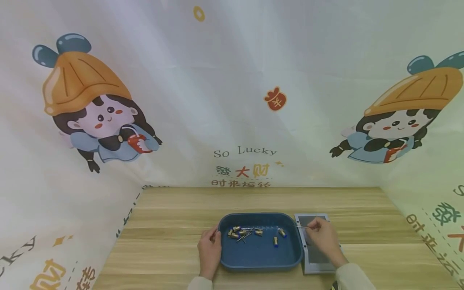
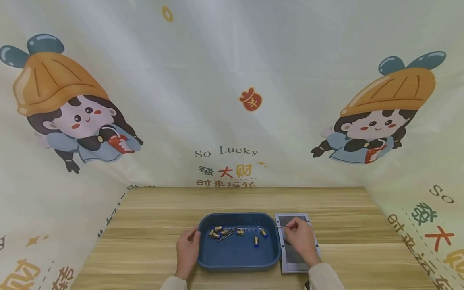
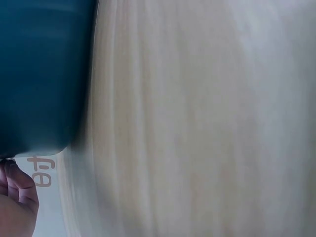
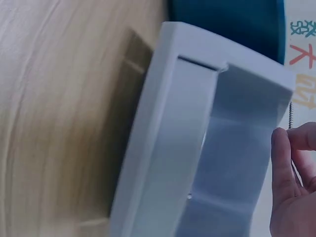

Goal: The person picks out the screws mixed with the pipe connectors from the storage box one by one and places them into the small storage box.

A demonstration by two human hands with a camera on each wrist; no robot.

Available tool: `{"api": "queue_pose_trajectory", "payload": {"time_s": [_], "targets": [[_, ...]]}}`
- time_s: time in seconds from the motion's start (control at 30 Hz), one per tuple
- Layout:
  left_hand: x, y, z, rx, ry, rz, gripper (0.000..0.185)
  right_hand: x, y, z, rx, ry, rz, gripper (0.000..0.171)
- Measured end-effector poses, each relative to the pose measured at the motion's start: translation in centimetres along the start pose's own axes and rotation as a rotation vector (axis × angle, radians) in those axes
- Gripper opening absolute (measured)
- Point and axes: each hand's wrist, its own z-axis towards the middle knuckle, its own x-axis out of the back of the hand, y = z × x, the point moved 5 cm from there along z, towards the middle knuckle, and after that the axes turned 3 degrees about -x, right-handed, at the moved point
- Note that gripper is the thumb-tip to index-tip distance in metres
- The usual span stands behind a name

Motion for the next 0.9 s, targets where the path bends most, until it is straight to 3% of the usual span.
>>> {"api": "queue_pose_trajectory", "payload": {"time_s": [0.2,0.5,0.9], "targets": [[-0.2,-0.5,0.2,0.101,-0.05,0.033,0.022,0.2,0.6,-0.3,-0.014,0.015,0.003,0.004],[-0.1,-0.4,0.3,0.097,-0.041,0.038,0.022,-0.3,1.6,-0.2,-0.013,0.081,-0.015,0.004],[-0.2,-0.5,0.3,0.126,-0.047,0.035,0.022,-2.0,3.2,-0.6,-0.031,0.027,-0.118,0.006]]}}
